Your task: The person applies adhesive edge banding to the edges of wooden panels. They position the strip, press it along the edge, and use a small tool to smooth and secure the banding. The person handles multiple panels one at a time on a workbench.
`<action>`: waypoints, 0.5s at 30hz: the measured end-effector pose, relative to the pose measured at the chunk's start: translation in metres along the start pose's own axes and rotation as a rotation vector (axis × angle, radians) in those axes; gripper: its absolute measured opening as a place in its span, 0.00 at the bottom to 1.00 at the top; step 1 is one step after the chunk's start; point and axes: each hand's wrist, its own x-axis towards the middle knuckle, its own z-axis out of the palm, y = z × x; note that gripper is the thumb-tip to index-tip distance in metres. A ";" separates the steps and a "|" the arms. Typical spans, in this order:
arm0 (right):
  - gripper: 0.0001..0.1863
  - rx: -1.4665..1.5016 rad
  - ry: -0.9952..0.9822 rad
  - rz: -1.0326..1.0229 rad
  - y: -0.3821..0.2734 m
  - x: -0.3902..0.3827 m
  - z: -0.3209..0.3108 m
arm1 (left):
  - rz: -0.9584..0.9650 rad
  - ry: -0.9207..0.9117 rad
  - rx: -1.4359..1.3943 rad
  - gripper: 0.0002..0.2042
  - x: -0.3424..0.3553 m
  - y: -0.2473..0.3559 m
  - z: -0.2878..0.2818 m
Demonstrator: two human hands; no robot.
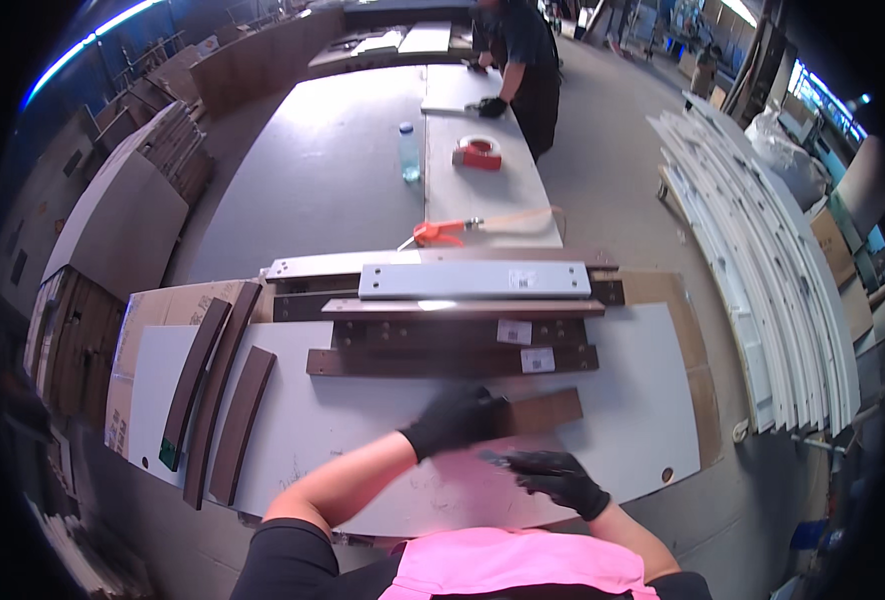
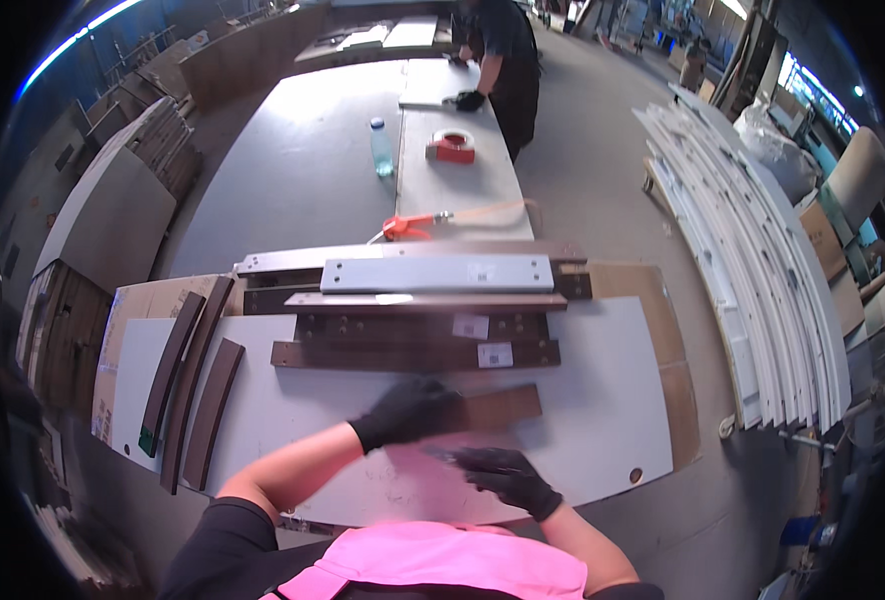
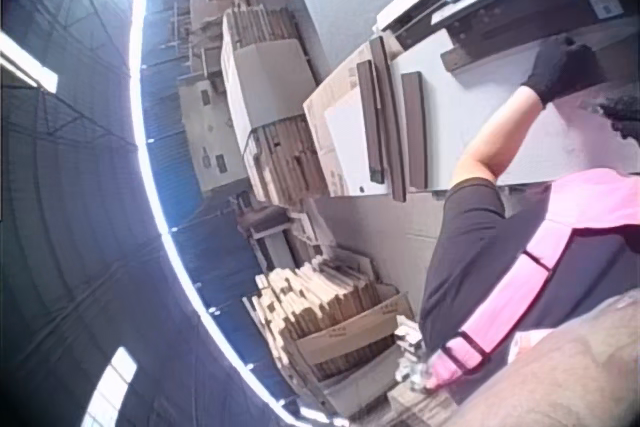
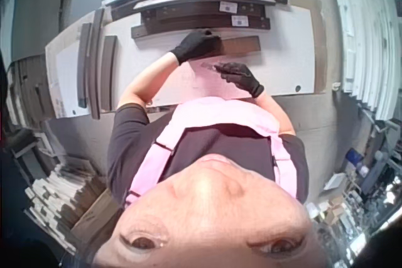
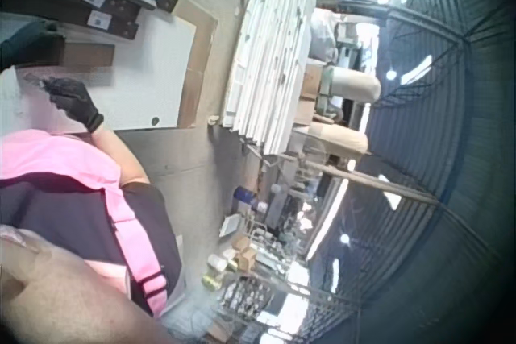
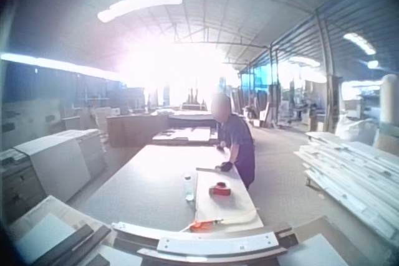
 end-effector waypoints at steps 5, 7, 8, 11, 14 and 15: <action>0.22 0.225 0.337 0.022 -0.006 -0.052 -0.025 | -0.176 -0.143 0.052 0.35 0.030 0.059 0.007; 0.22 0.211 0.435 0.009 0.002 -0.060 -0.019 | -0.319 -0.300 -0.046 0.39 0.030 0.066 -0.001; 0.22 0.213 0.479 -0.011 0.006 -0.063 -0.016 | -0.359 -0.236 -0.058 0.41 0.022 0.070 -0.006; 0.22 0.233 0.531 0.002 0.014 -0.067 -0.011 | -0.478 0.090 -0.101 0.46 -0.032 0.074 -0.023; 0.23 0.223 0.544 0.000 0.020 -0.070 -0.015 | -0.753 0.429 -0.178 0.53 -0.094 0.066 -0.022; 0.23 0.200 0.543 0.008 0.022 -0.069 -0.016 | -0.872 0.502 -0.228 0.53 -0.112 0.059 -0.019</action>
